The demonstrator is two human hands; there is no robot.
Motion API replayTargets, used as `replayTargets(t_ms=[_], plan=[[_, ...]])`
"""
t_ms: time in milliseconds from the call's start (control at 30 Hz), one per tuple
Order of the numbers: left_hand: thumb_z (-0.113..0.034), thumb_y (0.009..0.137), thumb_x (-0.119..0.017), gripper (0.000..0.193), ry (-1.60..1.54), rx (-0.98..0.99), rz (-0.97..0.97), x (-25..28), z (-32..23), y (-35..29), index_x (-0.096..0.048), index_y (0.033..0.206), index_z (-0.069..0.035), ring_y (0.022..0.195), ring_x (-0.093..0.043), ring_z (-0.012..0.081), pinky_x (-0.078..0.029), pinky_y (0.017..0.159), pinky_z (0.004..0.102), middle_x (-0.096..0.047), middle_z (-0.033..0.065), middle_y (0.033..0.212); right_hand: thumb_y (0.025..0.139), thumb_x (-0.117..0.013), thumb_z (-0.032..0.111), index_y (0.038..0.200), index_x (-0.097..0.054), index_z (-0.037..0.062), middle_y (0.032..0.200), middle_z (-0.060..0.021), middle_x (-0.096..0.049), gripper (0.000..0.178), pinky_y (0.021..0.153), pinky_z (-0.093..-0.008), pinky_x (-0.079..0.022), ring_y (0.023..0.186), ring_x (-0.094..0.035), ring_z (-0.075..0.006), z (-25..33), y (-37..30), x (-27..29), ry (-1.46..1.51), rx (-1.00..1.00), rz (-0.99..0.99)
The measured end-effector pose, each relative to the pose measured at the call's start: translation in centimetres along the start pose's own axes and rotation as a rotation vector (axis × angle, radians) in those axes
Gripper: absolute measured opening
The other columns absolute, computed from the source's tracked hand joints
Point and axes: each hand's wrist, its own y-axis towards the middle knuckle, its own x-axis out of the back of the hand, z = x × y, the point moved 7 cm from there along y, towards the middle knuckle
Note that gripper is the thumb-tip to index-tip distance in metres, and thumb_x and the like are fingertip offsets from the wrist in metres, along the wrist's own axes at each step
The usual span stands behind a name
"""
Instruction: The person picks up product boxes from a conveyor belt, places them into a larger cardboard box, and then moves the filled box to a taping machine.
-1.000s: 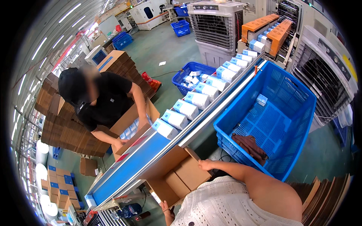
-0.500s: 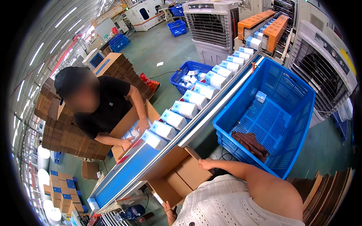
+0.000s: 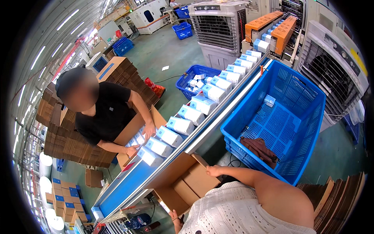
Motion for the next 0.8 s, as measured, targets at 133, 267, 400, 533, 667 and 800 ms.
replayTargets(t_ms=[133, 267, 400, 533, 667, 800], plan=[[-0.029, 0.086, -0.053, 0.047, -0.002, -0.001, 0.0, -0.4, 0.1, 0.0, -0.036, 0.129, -0.025, 0.092, -0.053, 0.0192, -0.047, 0.073, 0.0363, -0.051, 0.0009, 0.111, 0.086, -0.034, 0.034, 0.107, -0.039, -0.0014, 0.099, -0.028, -0.056, 0.041, 0.081, -0.0464, -0.042, 0.093, -0.055, -0.0406, -0.2, -0.1, 0.2, -0.008, 0.01, -0.007], [-0.029, 0.086, -0.053, 0.046, -0.006, -0.004, -0.004, -0.6, 0.1, 0.0, -0.035, 0.129, -0.025, 0.092, -0.053, 0.0192, -0.047, 0.073, 0.0362, -0.051, 0.0009, 0.111, 0.086, -0.034, 0.034, 0.107, -0.039, -0.0006, 0.099, -0.0274, -0.056, 0.041, 0.08, -0.0464, -0.042, 0.092, -0.055, -0.0404, -0.3, -0.3, 0.6, -0.007, -0.011, 0.011], [-0.028, 0.086, -0.053, 0.046, 0.0, -0.003, 0.004, -1.4, 0.0, -0.1, -0.035, 0.129, -0.024, 0.092, -0.053, 0.0193, -0.047, 0.073, 0.0361, -0.051, 0.001, 0.111, 0.086, -0.034, 0.035, 0.107, -0.038, -0.0005, 0.098, -0.0274, -0.056, 0.041, 0.08, -0.0465, -0.043, 0.091, -0.056, -0.0402, -0.9, -0.4, 0.6, -0.009, -0.002, -0.001], [-0.028, 0.086, -0.053, 0.046, -0.002, -0.002, 0.007, -1.9, 0.0, 0.0, -0.035, 0.129, -0.024, 0.092, -0.053, 0.0193, -0.047, 0.073, 0.0361, -0.051, 0.0011, 0.111, 0.086, -0.033, 0.034, 0.107, -0.038, -0.0011, 0.097, -0.0277, -0.056, 0.041, 0.079, -0.0466, -0.043, 0.091, -0.056, -0.0402, -0.8, -0.7, 0.9, 0.001, 0.008, 0.0], [-0.028, 0.086, -0.052, 0.046, -0.006, -0.002, 0.008, -2.1, 0.0, -0.1, -0.035, 0.129, -0.024, 0.092, -0.053, 0.0193, -0.047, 0.073, 0.036, -0.051, 0.0011, 0.111, 0.086, -0.033, 0.034, 0.106, -0.038, -0.0017, 0.097, -0.0277, -0.056, 0.041, 0.08, -0.0466, -0.043, 0.091, -0.056, -0.0405, -1.5, -0.4, 0.6, -0.009, 0.006, -0.003], [-0.028, 0.086, -0.052, 0.046, -0.014, 0.001, 0.004, -2.2, 0.2, -0.2, -0.035, 0.129, -0.024, 0.092, -0.053, 0.0193, -0.047, 0.073, 0.0359, -0.051, 0.0012, 0.112, 0.086, -0.034, 0.033, 0.105, -0.039, -0.0019, 0.098, -0.0278, -0.056, 0.04, 0.08, -0.0468, -0.043, 0.091, -0.055, -0.0408, -1.7, -0.3, 0.6, -0.001, 0.008, -0.011]])
